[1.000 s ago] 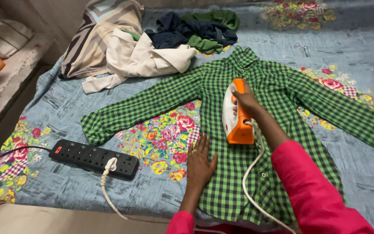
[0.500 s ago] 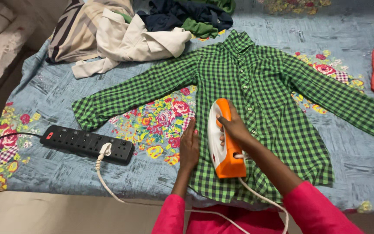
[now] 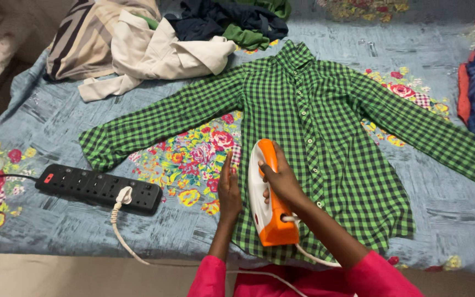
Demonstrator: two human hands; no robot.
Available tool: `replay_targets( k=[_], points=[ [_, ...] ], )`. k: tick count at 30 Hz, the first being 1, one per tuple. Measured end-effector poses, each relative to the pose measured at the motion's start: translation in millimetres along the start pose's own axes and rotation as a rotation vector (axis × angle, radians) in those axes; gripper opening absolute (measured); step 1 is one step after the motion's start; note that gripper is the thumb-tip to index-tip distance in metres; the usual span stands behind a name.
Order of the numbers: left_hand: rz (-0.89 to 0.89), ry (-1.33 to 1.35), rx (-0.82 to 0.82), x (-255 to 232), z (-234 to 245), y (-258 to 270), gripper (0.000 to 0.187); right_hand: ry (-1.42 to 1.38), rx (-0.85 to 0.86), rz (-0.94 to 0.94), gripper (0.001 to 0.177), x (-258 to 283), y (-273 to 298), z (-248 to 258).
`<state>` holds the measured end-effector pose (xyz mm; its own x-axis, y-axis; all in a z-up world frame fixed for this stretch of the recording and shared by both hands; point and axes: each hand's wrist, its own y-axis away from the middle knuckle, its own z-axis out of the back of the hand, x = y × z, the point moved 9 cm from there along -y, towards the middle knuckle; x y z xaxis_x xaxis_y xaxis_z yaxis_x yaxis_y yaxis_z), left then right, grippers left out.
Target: The person irons a green checkered shirt laid flat on a bed. They use an electric iron to smooth the fabric, moving systematically across the body and sleeves of the shirt while occasionally adjusting the garment with their hands.
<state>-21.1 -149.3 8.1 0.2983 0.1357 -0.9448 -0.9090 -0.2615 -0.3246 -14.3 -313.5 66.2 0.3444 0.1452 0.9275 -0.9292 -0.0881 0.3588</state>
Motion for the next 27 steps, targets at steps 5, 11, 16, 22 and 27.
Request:
replay_targets(
  k=[5,11,16,22,27],
  points=[
    [0.071,-0.003,0.008,4,-1,1,0.051,-0.008,-0.084,0.057,0.080,7,-56,1],
    [-0.139,-0.412,0.173,-12,-19,-1,0.053,-0.045,-0.104,0.109,0.074,7,-121,5],
    [-0.232,-0.432,0.134,-24,-20,3,0.054,0.339,-0.127,0.294,0.069,-13,-138,45],
    [-0.214,-0.434,0.149,-25,-21,-1,0.055,0.174,0.083,0.036,0.073,-87,-25,77],
    [-0.207,-0.414,0.149,-27,-20,0,0.055,0.126,0.382,-0.291,0.052,-118,94,64]
  ],
)
